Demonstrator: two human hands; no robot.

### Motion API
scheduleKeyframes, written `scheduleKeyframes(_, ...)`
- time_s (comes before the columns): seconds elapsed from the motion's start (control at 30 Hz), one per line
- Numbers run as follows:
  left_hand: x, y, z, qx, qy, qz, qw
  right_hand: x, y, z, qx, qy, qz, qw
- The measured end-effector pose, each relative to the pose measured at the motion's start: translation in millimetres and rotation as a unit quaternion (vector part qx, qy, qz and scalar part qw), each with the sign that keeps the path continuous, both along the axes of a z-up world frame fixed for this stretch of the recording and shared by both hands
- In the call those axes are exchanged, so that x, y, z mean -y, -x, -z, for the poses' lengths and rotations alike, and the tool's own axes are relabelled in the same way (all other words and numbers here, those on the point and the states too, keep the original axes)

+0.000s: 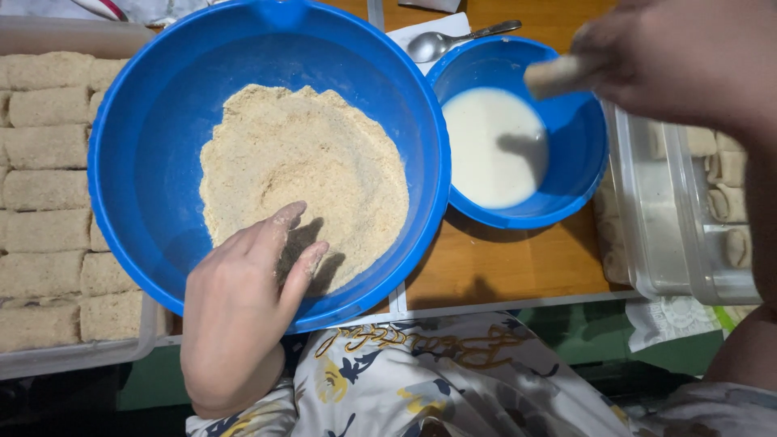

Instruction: The person coats rectangular food pieces in a large blue bowl of breadcrumb powder by hand, dips each piece into a smaller bowl of milk, then coats it again in the powder and places it onto a tray with other finished pieces, repeating the cycle.

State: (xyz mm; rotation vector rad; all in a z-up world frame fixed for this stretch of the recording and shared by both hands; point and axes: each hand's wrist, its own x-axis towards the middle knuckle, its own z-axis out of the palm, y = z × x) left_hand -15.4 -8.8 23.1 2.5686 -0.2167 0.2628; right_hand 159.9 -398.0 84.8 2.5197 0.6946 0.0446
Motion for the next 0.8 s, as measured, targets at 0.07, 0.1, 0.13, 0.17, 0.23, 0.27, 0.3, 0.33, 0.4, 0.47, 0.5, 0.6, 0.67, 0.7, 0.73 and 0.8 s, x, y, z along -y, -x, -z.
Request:
scheduleKeyframes(0.07, -1, 0, 1, -0.002, 0.003, -0.003, 1.0, -9, 2, 0, 0.007, 0.046, -0.003, 0.999)
scheduleKeyframes(0.1, -2, 1, 2, 0.01, 0.001, -0.001, 1.0, -8, 0, 4, -0.005, 0.065, -0.017, 0.998)
scheduleKeyframes(0.13, -3, 2, 3, 0.021, -0.001, -0.001, 1.0, -9, -4, 8, -0.016, 0.083, -0.033, 0.996)
scheduleKeyframes(0.17, -4, 2, 4, 0.021, -0.002, -0.006, 1.0, -5, -11, 10, -0.017, 0.082, -0.038, 0.996)
scheduleKeyframes(0.23, -9, 7, 3, 0.048, 0.001, -0.006, 0.999, -5, -30, 16, -0.163, -0.001, 0.089, 0.983)
scheduleKeyframes(0.27, -12, 10, 0, 0.047, -0.001, -0.022, 0.999, 4, -43, 16, -0.164, 0.0, 0.073, 0.984)
scheduleKeyframes(0.3, -16, 12, -3, 0.043, -0.005, -0.022, 0.999, 12, -56, 17, -0.233, -0.086, 0.104, 0.963)
scheduleKeyframes(0.33, -20, 15, -6, 0.039, -0.01, -0.025, 0.999, 18, -72, 20, -0.303, -0.169, 0.131, 0.928)
scheduleKeyframes(0.4, -30, 19, -14, 0.022, -0.008, -0.036, 0.999, 45, -102, 45, -0.352, -0.263, 0.023, 0.898)
scheduleKeyframes(0.47, -39, 22, -18, 0.007, -0.005, -0.043, 0.999, 16, -111, 47, -0.395, -0.353, -0.078, 0.845)
scheduleKeyframes(0.5, -44, 23, -19, 0.04, 0.003, -0.03, 0.999, -24, -103, 37, -0.404, -0.304, -0.032, 0.862)
scheduleKeyframes(0.6, -51, 15, -25, 0.061, 0.031, -0.01, 0.998, -118, -77, 30, -0.472, -0.267, -0.014, 0.84)
scheduleKeyframes(0.67, -55, 6, -24, 0.054, 0.052, -0.002, 0.997, -170, -56, 34, -0.528, -0.279, -0.041, 0.801)
scheduleKeyframes(0.7, -57, 0, -20, 0.037, 0.078, 0.014, 0.996, -194, -44, 37, -0.565, -0.298, -0.069, 0.766)
scheduleKeyframes(0.73, -60, -8, -18, 0.02, 0.104, 0.033, 0.994, -218, -31, 39, -0.6, -0.317, -0.096, 0.728)
scheduleKeyframes(0.8, -65, -23, 4, 0.016, 0.111, 0.046, 0.993, -243, -20, 59, -0.608, -0.302, -0.061, 0.732)
